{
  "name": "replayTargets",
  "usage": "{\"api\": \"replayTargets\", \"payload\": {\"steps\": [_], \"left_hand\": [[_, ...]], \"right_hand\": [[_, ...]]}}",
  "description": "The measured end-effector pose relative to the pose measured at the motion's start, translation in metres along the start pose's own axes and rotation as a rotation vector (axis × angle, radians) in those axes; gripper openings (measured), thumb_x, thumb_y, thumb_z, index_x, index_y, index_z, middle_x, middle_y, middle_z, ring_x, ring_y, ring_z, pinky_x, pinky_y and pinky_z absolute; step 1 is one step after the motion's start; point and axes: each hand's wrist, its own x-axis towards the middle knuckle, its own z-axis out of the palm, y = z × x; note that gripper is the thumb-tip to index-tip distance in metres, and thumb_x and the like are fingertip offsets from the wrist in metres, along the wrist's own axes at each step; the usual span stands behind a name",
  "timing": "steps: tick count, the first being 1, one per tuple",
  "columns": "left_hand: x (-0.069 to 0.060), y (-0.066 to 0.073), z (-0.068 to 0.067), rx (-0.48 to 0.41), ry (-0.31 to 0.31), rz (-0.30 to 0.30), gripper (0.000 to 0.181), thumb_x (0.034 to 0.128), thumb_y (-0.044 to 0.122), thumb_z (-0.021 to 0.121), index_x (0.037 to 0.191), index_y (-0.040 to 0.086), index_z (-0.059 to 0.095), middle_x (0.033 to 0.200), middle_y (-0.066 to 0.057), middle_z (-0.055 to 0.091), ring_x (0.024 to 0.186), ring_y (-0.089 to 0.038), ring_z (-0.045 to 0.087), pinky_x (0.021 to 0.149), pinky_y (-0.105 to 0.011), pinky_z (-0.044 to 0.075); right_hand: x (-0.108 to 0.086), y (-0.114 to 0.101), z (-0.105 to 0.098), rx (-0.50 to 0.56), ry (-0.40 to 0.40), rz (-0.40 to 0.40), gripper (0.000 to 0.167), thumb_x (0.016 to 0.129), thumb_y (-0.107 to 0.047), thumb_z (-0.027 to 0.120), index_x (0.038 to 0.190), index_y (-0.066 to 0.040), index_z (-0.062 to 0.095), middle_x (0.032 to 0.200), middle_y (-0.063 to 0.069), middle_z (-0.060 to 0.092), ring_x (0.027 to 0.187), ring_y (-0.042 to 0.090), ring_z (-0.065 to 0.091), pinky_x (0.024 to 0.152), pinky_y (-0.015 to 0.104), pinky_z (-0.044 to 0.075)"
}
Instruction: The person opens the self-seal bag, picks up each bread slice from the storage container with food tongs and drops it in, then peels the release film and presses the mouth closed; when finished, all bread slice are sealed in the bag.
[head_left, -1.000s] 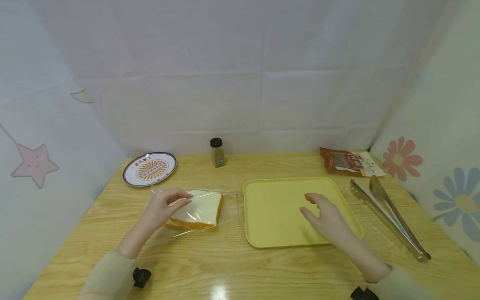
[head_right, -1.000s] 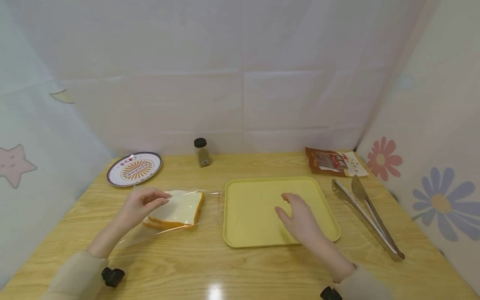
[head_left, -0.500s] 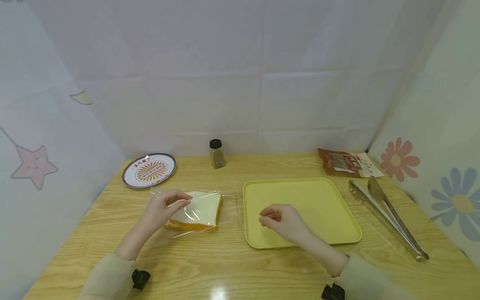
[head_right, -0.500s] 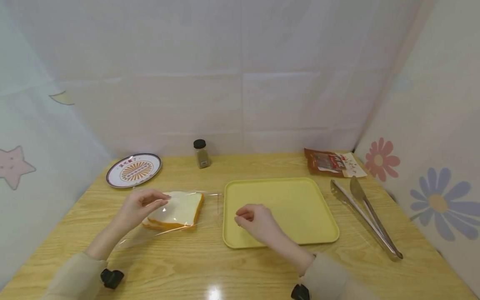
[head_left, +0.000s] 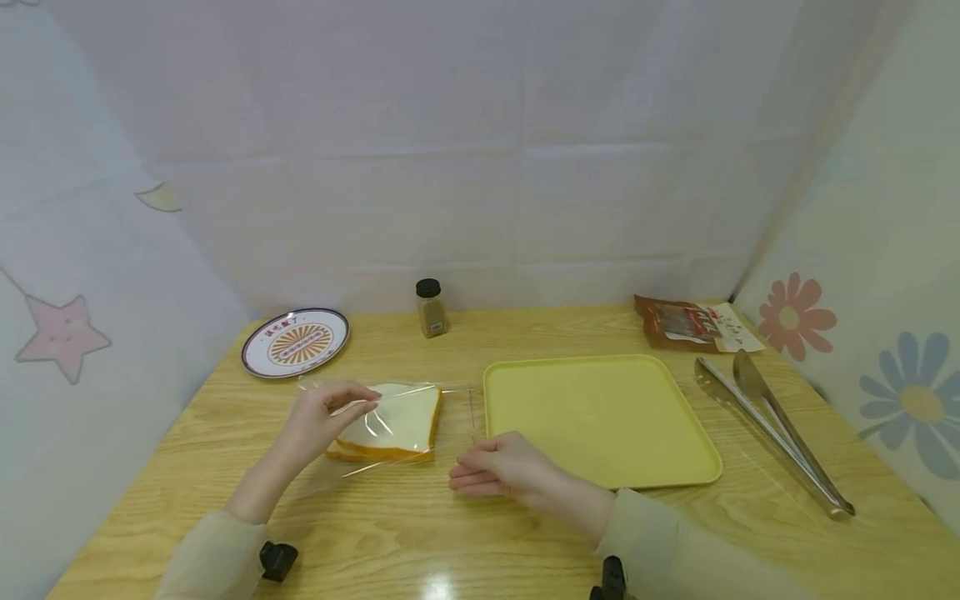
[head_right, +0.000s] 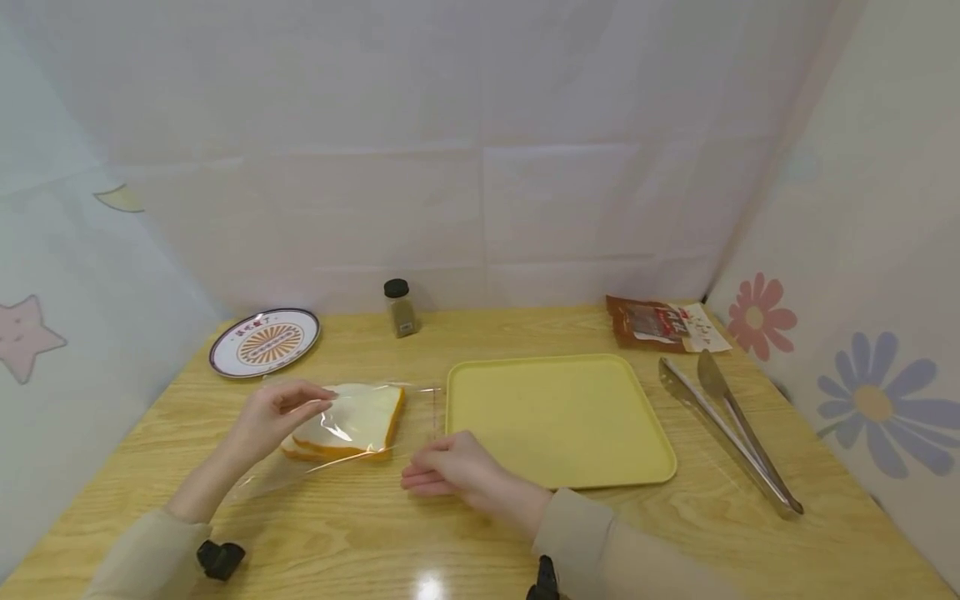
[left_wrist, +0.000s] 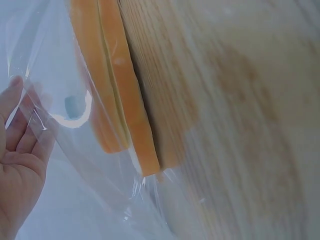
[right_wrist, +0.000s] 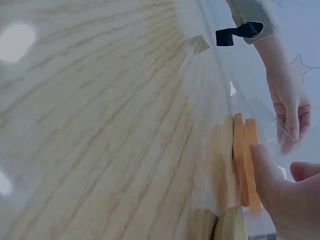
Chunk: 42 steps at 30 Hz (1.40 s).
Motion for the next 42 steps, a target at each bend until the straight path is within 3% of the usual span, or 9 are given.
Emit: {"api": "replayTargets", "payload": {"steps": [10, 20, 22, 27, 30, 33, 38, 42], "left_hand": [[-0.001, 0.003, -0.002, -0.036, -0.021, -0.006, 0.012, 0.0858, 0.014, 0.068, 0.095, 0.007, 0.072, 0.098, -0.004, 0.073, 0.097, -0.005, 0.065, 0.088, -0.036, 0.055], [-0.001, 0.011, -0.003, -0.013, -0.031, -0.004, 0.011, 0.0839, 0.006, 0.069, 0.095, 0.006, 0.072, 0.099, -0.008, 0.073, 0.096, -0.018, 0.068, 0.086, -0.039, 0.056], [0.000, 0.010, -0.003, -0.018, -0.042, -0.005, 0.011, 0.0841, 0.006, 0.068, 0.095, 0.005, 0.072, 0.098, -0.009, 0.073, 0.095, -0.016, 0.068, 0.086, -0.040, 0.055], [0.001, 0.002, -0.003, -0.030, -0.057, 0.002, 0.012, 0.0852, 0.012, 0.069, 0.096, 0.009, 0.072, 0.098, -0.002, 0.073, 0.095, 0.001, 0.064, 0.088, -0.022, 0.054], [0.000, 0.002, -0.003, -0.039, -0.059, 0.001, 0.012, 0.0853, 0.012, 0.069, 0.096, 0.009, 0.072, 0.098, -0.001, 0.073, 0.094, 0.003, 0.063, 0.087, -0.015, 0.051], [0.000, 0.003, -0.003, -0.047, -0.058, 0.007, 0.012, 0.0855, 0.012, 0.068, 0.096, 0.008, 0.072, 0.098, -0.003, 0.073, 0.095, -0.002, 0.065, 0.088, -0.024, 0.054], [0.003, 0.002, -0.004, -0.045, -0.078, 0.011, 0.012, 0.0855, 0.012, 0.068, 0.096, 0.007, 0.072, 0.098, -0.007, 0.073, 0.099, -0.020, 0.067, 0.089, -0.042, 0.054], [0.012, 0.002, -0.011, -0.036, -0.216, -0.024, 0.024, 0.0880, 0.017, 0.066, 0.107, 0.002, 0.069, 0.106, -0.012, 0.071, 0.103, -0.028, 0.066, 0.089, -0.040, 0.054]], "right_hand": [[0.022, 0.007, 0.024, 0.099, 0.142, 0.003, 0.038, 0.096, -0.012, 0.051, 0.120, 0.018, 0.049, 0.110, 0.035, 0.061, 0.098, 0.038, 0.067, 0.084, 0.039, 0.057], [0.032, 0.007, 0.032, 0.111, 0.208, -0.023, 0.027, 0.097, -0.003, 0.044, 0.110, 0.016, 0.058, 0.098, 0.030, 0.067, 0.090, 0.034, 0.069, 0.079, 0.039, 0.058], [0.032, 0.007, 0.032, 0.113, 0.216, -0.023, 0.027, 0.097, -0.002, 0.044, 0.110, 0.016, 0.058, 0.099, 0.030, 0.067, 0.090, 0.033, 0.070, 0.078, 0.039, 0.058], [0.036, 0.009, 0.033, 0.146, 0.225, -0.004, 0.028, 0.097, -0.008, 0.048, 0.106, 0.016, 0.060, 0.097, 0.030, 0.067, 0.086, 0.032, 0.071, 0.076, 0.039, 0.059], [0.038, 0.010, 0.034, 0.167, 0.227, 0.008, 0.028, 0.096, -0.009, 0.049, 0.104, 0.016, 0.060, 0.095, 0.029, 0.068, 0.084, 0.031, 0.071, 0.075, 0.038, 0.059], [0.040, 0.010, 0.035, 0.183, 0.227, 0.009, 0.025, 0.095, -0.004, 0.048, 0.105, 0.016, 0.059, 0.094, 0.028, 0.068, 0.083, 0.030, 0.071, 0.075, 0.038, 0.059], [0.040, 0.007, 0.036, 0.197, 0.222, -0.003, 0.023, 0.092, 0.001, 0.048, 0.107, 0.017, 0.057, 0.092, 0.027, 0.069, 0.079, 0.027, 0.072, 0.075, 0.038, 0.059], [0.037, 0.007, 0.039, 0.178, 0.221, -0.011, 0.022, 0.091, 0.001, 0.050, 0.104, 0.016, 0.059, 0.088, 0.024, 0.071, 0.073, 0.021, 0.072, 0.073, 0.037, 0.060]]}}
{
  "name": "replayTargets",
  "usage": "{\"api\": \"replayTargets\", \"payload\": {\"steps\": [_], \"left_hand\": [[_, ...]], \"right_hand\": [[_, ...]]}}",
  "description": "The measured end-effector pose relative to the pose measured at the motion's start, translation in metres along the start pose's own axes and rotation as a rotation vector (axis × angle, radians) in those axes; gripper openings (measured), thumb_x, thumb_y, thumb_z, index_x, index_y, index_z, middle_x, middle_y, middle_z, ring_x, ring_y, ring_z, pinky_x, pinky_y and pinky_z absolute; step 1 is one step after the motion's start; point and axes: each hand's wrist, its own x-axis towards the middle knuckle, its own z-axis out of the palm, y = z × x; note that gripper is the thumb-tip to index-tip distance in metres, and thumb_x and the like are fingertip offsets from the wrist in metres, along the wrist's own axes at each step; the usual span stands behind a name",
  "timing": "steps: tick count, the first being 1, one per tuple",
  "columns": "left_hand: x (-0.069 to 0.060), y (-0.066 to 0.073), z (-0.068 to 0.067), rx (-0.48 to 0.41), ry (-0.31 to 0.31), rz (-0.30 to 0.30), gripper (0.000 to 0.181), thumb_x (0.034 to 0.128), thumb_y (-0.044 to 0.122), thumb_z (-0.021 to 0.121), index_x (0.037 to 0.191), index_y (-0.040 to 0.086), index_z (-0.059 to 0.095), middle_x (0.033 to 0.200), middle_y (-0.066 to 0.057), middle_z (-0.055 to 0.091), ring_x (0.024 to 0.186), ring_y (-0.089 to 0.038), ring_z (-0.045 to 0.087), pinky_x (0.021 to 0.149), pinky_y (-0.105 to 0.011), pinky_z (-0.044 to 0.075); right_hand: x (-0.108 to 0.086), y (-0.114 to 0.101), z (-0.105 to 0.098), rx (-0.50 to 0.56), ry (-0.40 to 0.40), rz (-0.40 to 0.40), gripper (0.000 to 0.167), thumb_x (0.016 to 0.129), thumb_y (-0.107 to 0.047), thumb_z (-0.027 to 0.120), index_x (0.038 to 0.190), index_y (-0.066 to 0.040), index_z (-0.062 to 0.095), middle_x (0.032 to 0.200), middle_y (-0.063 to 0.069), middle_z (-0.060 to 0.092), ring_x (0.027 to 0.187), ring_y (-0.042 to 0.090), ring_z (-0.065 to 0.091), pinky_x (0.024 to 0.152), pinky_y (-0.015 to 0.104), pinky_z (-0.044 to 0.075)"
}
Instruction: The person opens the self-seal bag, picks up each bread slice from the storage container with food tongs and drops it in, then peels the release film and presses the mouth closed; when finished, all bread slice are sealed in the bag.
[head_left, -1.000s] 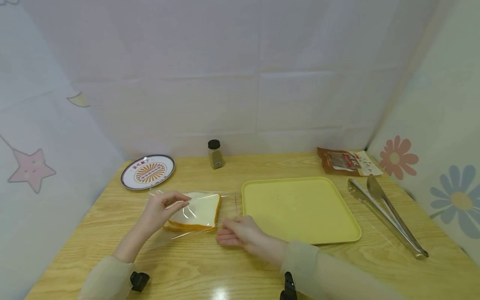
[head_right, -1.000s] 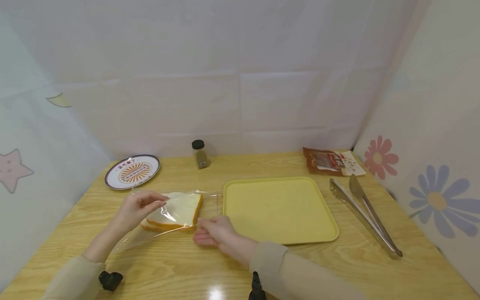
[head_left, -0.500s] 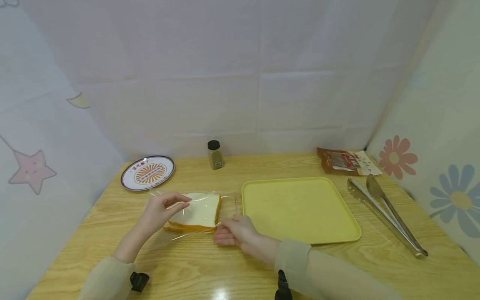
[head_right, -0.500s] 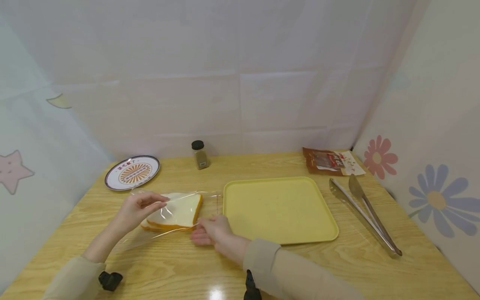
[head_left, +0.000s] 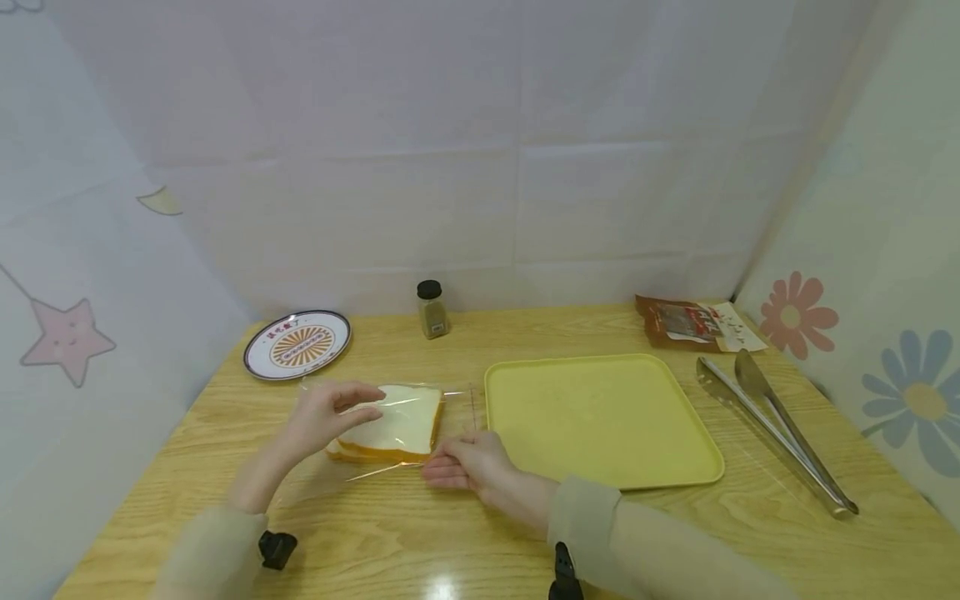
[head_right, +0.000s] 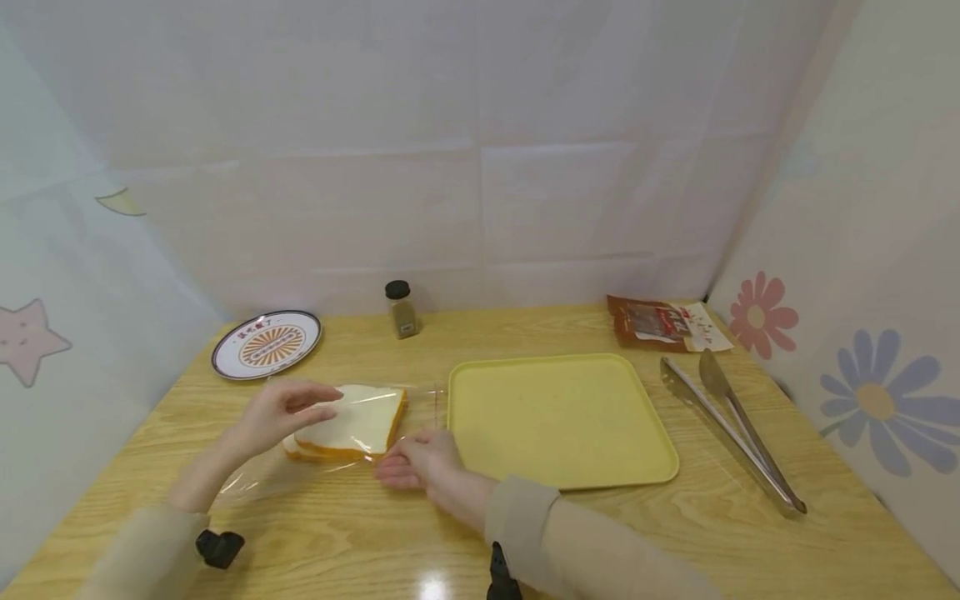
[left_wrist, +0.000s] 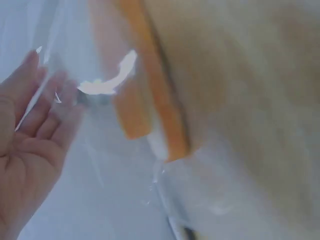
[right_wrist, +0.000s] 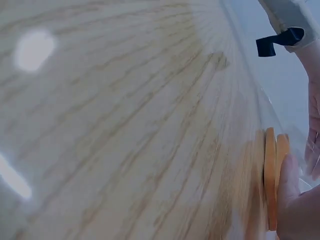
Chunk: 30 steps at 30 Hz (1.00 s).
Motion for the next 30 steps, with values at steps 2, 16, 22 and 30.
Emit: {"api": "replayTargets", "payload": {"steps": [2, 16, 22, 30], "left_hand": [[0.009, 0.002, -0.007, 0.034, -0.086, -0.034, 0.031, 0.0909, 0.023, 0.063, 0.112, 0.002, 0.066, 0.110, -0.012, 0.069, 0.105, -0.028, 0.065, 0.089, -0.039, 0.055], [0.100, 0.022, 0.012, 0.384, -0.427, 0.008, 0.027, 0.0956, 0.016, 0.053, 0.110, -0.002, 0.067, 0.108, -0.015, 0.069, 0.099, -0.029, 0.065, 0.090, -0.044, 0.052], [0.118, 0.022, 0.033, 0.415, -0.584, 0.017, 0.024, 0.0937, 0.011, 0.056, 0.109, -0.003, 0.068, 0.108, -0.015, 0.069, 0.099, -0.025, 0.065, 0.089, -0.037, 0.054], [0.124, 0.016, 0.047, 0.399, -0.593, 0.031, 0.012, 0.0877, 0.009, 0.065, 0.091, 0.003, 0.075, 0.090, -0.006, 0.073, 0.081, -0.011, 0.062, 0.077, -0.026, 0.054]], "right_hand": [[-0.002, 0.001, 0.000, -0.013, 0.000, -0.007, 0.022, 0.091, 0.000, 0.050, 0.103, 0.015, 0.061, 0.088, 0.023, 0.071, 0.071, 0.019, 0.071, 0.072, 0.036, 0.060], [-0.003, 0.007, -0.003, -0.006, -0.025, -0.023, 0.021, 0.092, 0.000, 0.053, 0.104, 0.015, 0.059, 0.086, 0.020, 0.071, 0.075, 0.021, 0.071, 0.074, 0.038, 0.060], [-0.004, 0.009, -0.004, -0.013, -0.042, -0.010, 0.018, 0.093, 0.000, 0.053, 0.103, 0.014, 0.057, 0.087, 0.018, 0.071, 0.078, 0.023, 0.071, 0.076, 0.039, 0.059], [-0.004, 0.010, -0.003, -0.023, -0.043, -0.010, 0.013, 0.092, 0.003, 0.051, 0.100, 0.012, 0.054, 0.094, 0.027, 0.068, 0.083, 0.029, 0.071, 0.077, 0.042, 0.059]]}}
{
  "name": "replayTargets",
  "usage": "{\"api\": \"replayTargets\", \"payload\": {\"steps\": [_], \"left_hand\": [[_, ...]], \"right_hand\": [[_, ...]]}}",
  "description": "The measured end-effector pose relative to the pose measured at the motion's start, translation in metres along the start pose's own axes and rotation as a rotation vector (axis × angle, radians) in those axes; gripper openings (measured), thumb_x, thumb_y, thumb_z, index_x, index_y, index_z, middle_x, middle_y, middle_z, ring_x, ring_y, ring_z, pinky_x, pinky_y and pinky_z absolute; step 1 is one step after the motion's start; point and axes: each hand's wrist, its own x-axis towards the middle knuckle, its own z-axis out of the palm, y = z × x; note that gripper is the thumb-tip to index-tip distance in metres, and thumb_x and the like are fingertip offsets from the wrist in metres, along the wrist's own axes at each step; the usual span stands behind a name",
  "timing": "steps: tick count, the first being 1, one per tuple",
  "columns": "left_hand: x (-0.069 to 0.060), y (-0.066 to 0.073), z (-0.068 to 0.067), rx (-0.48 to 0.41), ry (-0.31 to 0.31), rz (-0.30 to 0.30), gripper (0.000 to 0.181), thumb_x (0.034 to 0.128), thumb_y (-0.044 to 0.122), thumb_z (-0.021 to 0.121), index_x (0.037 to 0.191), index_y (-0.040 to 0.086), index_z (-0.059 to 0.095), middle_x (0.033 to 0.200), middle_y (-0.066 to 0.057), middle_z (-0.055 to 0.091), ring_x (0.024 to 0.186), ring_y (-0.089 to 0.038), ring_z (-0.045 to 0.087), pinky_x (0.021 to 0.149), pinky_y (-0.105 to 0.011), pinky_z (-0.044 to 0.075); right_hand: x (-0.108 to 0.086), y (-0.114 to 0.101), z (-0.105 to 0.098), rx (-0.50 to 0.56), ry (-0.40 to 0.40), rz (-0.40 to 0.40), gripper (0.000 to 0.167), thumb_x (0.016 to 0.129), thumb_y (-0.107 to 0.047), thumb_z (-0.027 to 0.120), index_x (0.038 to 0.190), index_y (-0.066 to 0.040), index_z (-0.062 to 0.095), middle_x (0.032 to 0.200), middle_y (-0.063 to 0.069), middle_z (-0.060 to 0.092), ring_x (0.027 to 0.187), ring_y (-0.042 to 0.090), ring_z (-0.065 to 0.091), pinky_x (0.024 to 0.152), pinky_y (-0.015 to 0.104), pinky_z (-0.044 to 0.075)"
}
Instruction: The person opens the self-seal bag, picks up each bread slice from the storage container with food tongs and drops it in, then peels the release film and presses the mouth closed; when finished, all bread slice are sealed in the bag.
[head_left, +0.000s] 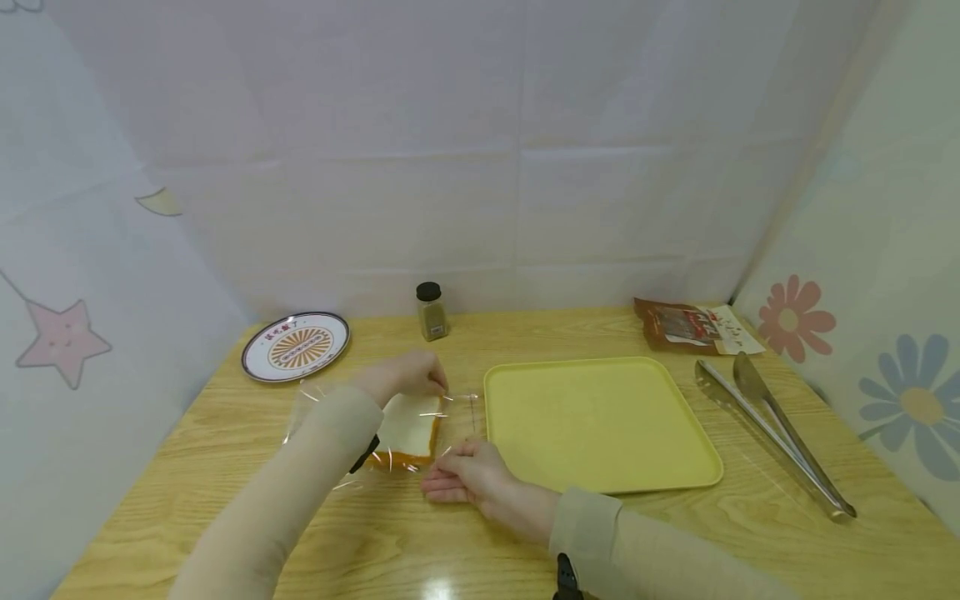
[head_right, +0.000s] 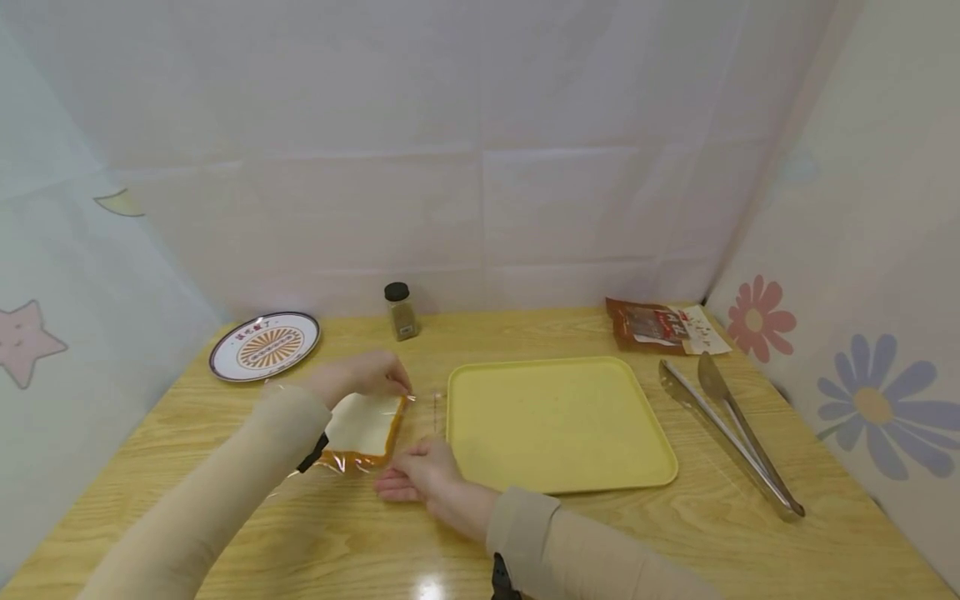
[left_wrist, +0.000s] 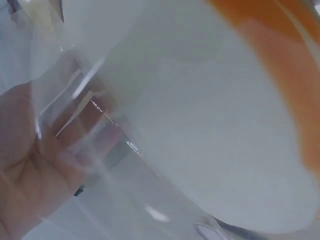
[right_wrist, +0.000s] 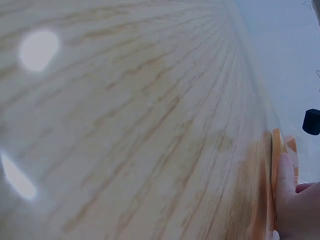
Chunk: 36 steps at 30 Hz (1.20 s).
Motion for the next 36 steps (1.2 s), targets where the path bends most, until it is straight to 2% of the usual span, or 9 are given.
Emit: {"api": "replayTargets", "payload": {"steps": [7, 12, 17, 21, 27, 31, 33, 36], "left_hand": [[-0.003, -0.004, 0.003, -0.031, 0.101, 0.052, 0.007, 0.0840, 0.006, 0.068, 0.083, 0.001, 0.074, 0.081, -0.006, 0.072, 0.072, -0.012, 0.060, 0.066, -0.021, 0.051], [-0.011, -0.015, 0.001, -0.115, 0.180, 0.067, 0.007, 0.0849, 0.002, 0.066, 0.081, -0.001, 0.071, 0.076, -0.009, 0.069, 0.068, -0.014, 0.059, 0.062, -0.020, 0.048], [-0.025, -0.028, -0.006, -0.246, 0.263, 0.046, 0.010, 0.0876, 0.001, 0.062, 0.087, -0.006, 0.069, 0.080, -0.015, 0.070, 0.073, -0.020, 0.065, 0.066, -0.026, 0.055], [-0.039, -0.035, -0.016, -0.331, 0.333, -0.015, 0.016, 0.0911, 0.005, 0.059, 0.095, -0.008, 0.068, 0.084, -0.018, 0.070, 0.077, -0.024, 0.067, 0.072, -0.034, 0.058], [-0.061, -0.039, -0.031, -0.369, 0.526, -0.116, 0.020, 0.0931, 0.012, 0.059, 0.100, -0.005, 0.069, 0.087, -0.018, 0.071, 0.082, -0.029, 0.069, 0.074, -0.038, 0.059], [-0.079, -0.033, -0.039, -0.455, 0.645, -0.173, 0.024, 0.0940, 0.017, 0.058, 0.102, -0.003, 0.068, 0.093, -0.020, 0.071, 0.086, -0.030, 0.069, 0.075, -0.031, 0.059], [-0.087, -0.029, -0.042, -0.488, 0.703, -0.177, 0.026, 0.0944, 0.019, 0.057, 0.104, -0.003, 0.067, 0.095, -0.021, 0.070, 0.086, -0.027, 0.070, 0.074, -0.026, 0.059], [-0.097, -0.023, -0.044, -0.533, 0.800, -0.157, 0.027, 0.0941, 0.020, 0.058, 0.105, -0.004, 0.067, 0.096, -0.021, 0.070, 0.081, -0.016, 0.070, 0.072, -0.019, 0.058]], "right_hand": [[0.001, 0.000, 0.001, -0.007, -0.004, 0.007, 0.010, 0.093, 0.003, 0.050, 0.097, 0.010, 0.054, 0.093, 0.025, 0.069, 0.083, 0.029, 0.071, 0.077, 0.042, 0.059], [0.002, -0.001, 0.001, -0.045, 0.019, -0.066, 0.006, 0.091, 0.004, 0.052, 0.092, 0.008, 0.056, 0.092, 0.028, 0.069, 0.079, 0.029, 0.072, 0.073, 0.040, 0.060], [0.004, -0.013, -0.002, -0.159, 0.067, -0.156, 0.016, 0.090, 0.003, 0.054, 0.099, 0.015, 0.058, 0.091, 0.029, 0.069, 0.076, 0.030, 0.072, 0.069, 0.036, 0.060], [0.002, -0.026, -0.006, -0.223, 0.084, -0.207, 0.020, 0.090, 0.001, 0.055, 0.103, 0.016, 0.059, 0.089, 0.028, 0.069, 0.074, 0.027, 0.072, 0.069, 0.036, 0.060], [0.004, -0.048, -0.018, -0.307, 0.122, -0.323, 0.018, 0.091, 0.001, 0.055, 0.099, 0.015, 0.062, 0.088, 0.029, 0.069, 0.076, 0.029, 0.072, 0.069, 0.034, 0.060], [0.006, -0.064, -0.023, -0.319, 0.179, -0.399, 0.019, 0.092, -0.001, 0.057, 0.100, 0.014, 0.063, 0.090, 0.028, 0.069, 0.079, 0.030, 0.072, 0.069, 0.032, 0.060], [0.007, -0.074, -0.026, -0.312, 0.211, -0.441, 0.019, 0.091, -0.002, 0.057, 0.102, 0.013, 0.063, 0.091, 0.027, 0.069, 0.080, 0.029, 0.072, 0.069, 0.031, 0.060], [0.007, -0.088, -0.029, -0.299, 0.255, -0.505, 0.019, 0.091, -0.003, 0.059, 0.102, 0.011, 0.065, 0.093, 0.027, 0.069, 0.081, 0.029, 0.071, 0.070, 0.033, 0.060]]}}
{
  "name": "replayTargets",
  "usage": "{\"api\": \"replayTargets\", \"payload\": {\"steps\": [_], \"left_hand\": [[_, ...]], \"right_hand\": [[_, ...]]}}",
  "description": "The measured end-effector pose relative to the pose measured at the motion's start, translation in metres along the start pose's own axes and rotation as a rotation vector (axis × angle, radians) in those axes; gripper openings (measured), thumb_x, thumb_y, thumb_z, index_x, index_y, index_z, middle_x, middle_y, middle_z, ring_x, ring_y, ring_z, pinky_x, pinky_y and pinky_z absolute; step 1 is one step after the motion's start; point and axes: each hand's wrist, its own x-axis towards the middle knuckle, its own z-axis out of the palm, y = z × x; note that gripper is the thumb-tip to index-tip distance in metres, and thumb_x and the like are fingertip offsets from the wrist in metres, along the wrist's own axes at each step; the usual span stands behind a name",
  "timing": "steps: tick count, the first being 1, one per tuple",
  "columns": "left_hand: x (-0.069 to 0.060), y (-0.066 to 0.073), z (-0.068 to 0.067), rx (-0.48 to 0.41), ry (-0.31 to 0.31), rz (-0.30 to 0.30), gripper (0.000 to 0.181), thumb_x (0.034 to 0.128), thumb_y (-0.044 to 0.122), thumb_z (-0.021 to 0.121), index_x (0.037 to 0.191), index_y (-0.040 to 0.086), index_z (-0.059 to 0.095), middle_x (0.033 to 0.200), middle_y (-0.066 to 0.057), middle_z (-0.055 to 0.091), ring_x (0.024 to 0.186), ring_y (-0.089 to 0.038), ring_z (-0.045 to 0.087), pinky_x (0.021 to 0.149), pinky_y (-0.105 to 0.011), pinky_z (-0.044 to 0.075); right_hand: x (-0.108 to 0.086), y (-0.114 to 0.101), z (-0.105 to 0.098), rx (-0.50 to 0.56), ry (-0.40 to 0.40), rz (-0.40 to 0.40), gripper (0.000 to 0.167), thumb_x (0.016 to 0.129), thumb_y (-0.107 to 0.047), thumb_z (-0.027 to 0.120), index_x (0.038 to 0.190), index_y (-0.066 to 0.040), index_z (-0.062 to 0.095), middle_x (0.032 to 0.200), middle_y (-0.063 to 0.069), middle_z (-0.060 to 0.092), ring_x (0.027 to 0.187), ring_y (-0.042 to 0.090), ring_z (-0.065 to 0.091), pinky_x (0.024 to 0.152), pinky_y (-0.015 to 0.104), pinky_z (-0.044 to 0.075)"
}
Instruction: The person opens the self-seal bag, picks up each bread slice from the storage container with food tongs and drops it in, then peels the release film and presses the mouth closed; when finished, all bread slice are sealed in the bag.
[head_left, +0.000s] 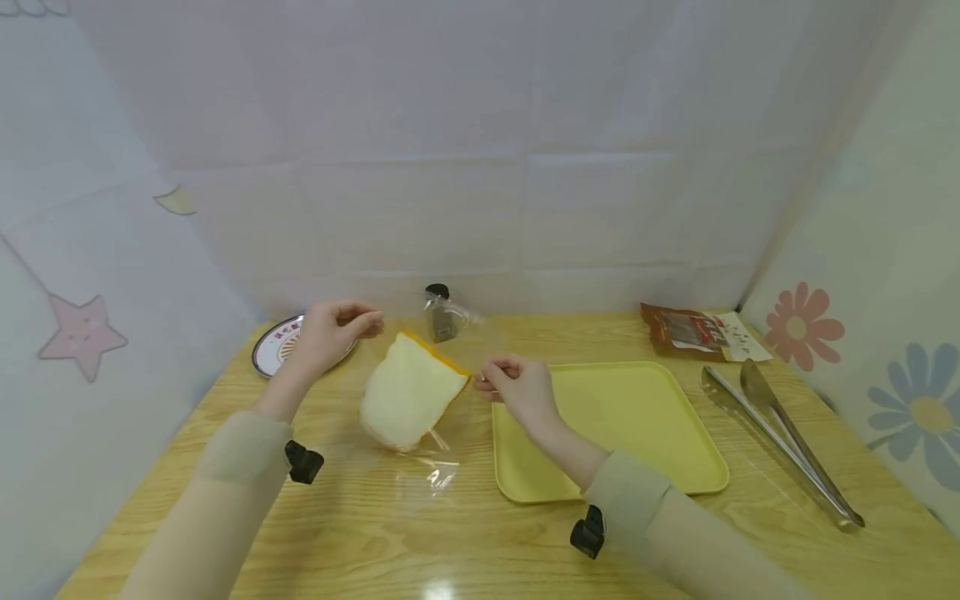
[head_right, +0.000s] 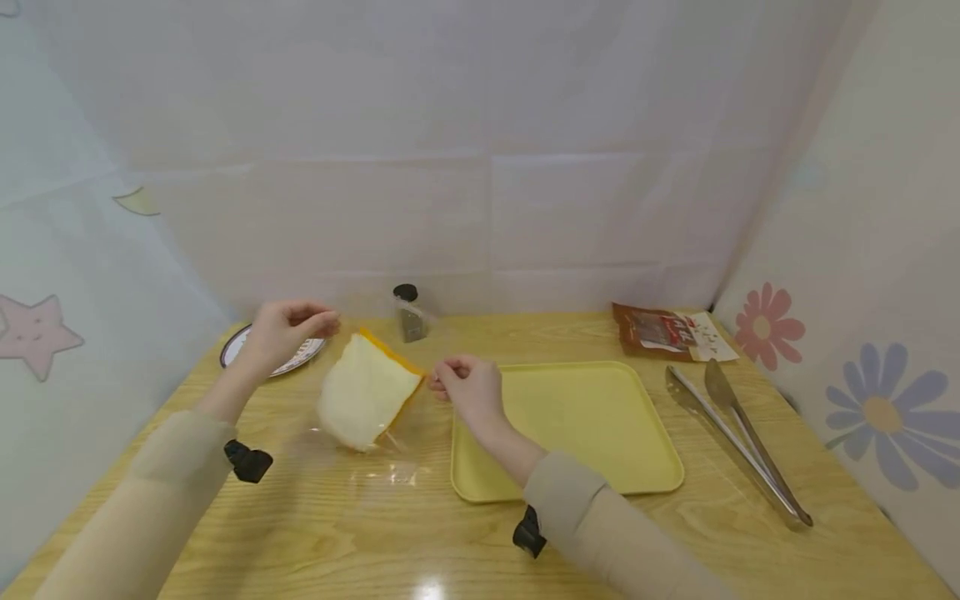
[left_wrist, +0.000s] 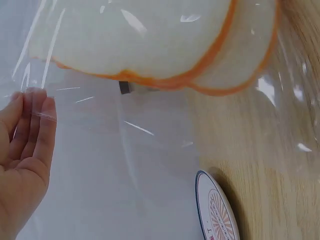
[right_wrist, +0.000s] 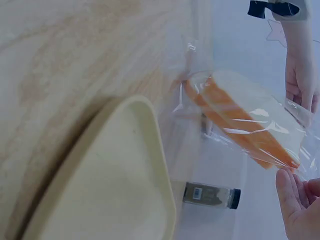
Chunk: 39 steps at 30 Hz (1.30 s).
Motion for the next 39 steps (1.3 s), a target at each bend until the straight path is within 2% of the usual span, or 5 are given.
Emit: {"api": "replayTargets", "payload": {"steps": [8, 16, 20, 33, 39], "left_hand": [[-0.016, 0.016, -0.005, -0.272, 0.198, 0.039, 0.026, 0.0913, 0.017, 0.062, 0.102, -0.006, 0.067, 0.082, 0.011, 0.071, 0.078, -0.007, 0.068, 0.073, -0.019, 0.057], [-0.023, 0.046, -0.008, -0.527, 0.313, 0.150, 0.018, 0.0880, 0.010, 0.065, 0.095, -0.006, 0.070, 0.080, 0.007, 0.073, 0.076, -0.005, 0.069, 0.075, -0.019, 0.057], [-0.024, 0.053, -0.008, -0.532, 0.329, 0.187, 0.016, 0.0873, 0.010, 0.066, 0.094, -0.003, 0.071, 0.081, 0.006, 0.074, 0.077, -0.006, 0.070, 0.076, -0.020, 0.057], [-0.059, 0.055, -0.011, -0.682, 0.463, 0.064, 0.015, 0.0877, 0.006, 0.065, 0.093, -0.006, 0.069, 0.079, -0.001, 0.073, 0.073, -0.011, 0.071, 0.075, -0.024, 0.058], [-0.079, 0.045, -0.010, -0.720, 0.413, 0.029, 0.017, 0.0883, 0.004, 0.063, 0.096, -0.011, 0.066, 0.082, -0.002, 0.073, 0.075, -0.012, 0.071, 0.077, -0.025, 0.058]], "right_hand": [[0.018, -0.025, -0.017, -0.076, 0.072, -0.224, 0.018, 0.090, -0.009, 0.063, 0.099, 0.005, 0.070, 0.097, 0.023, 0.070, 0.087, 0.032, 0.068, 0.078, 0.036, 0.059], [0.030, -0.051, -0.023, -0.074, 0.104, -0.363, 0.024, 0.090, -0.017, 0.065, 0.099, 0.004, 0.070, 0.099, 0.019, 0.070, 0.088, 0.018, 0.066, 0.079, 0.021, 0.054], [0.030, -0.060, -0.022, -0.028, 0.095, -0.395, 0.024, 0.089, -0.017, 0.065, 0.097, 0.005, 0.070, 0.095, 0.019, 0.071, 0.086, 0.019, 0.067, 0.081, 0.025, 0.056], [0.019, -0.064, -0.020, 0.154, 0.023, -0.323, 0.023, 0.090, -0.013, 0.063, 0.098, 0.008, 0.067, 0.084, 0.001, 0.073, 0.080, 0.013, 0.070, 0.082, 0.029, 0.058], [0.013, -0.053, -0.017, 0.215, -0.011, -0.247, 0.021, 0.091, -0.013, 0.063, 0.097, 0.006, 0.066, 0.078, -0.005, 0.072, 0.077, 0.013, 0.071, 0.082, 0.033, 0.058]]}}
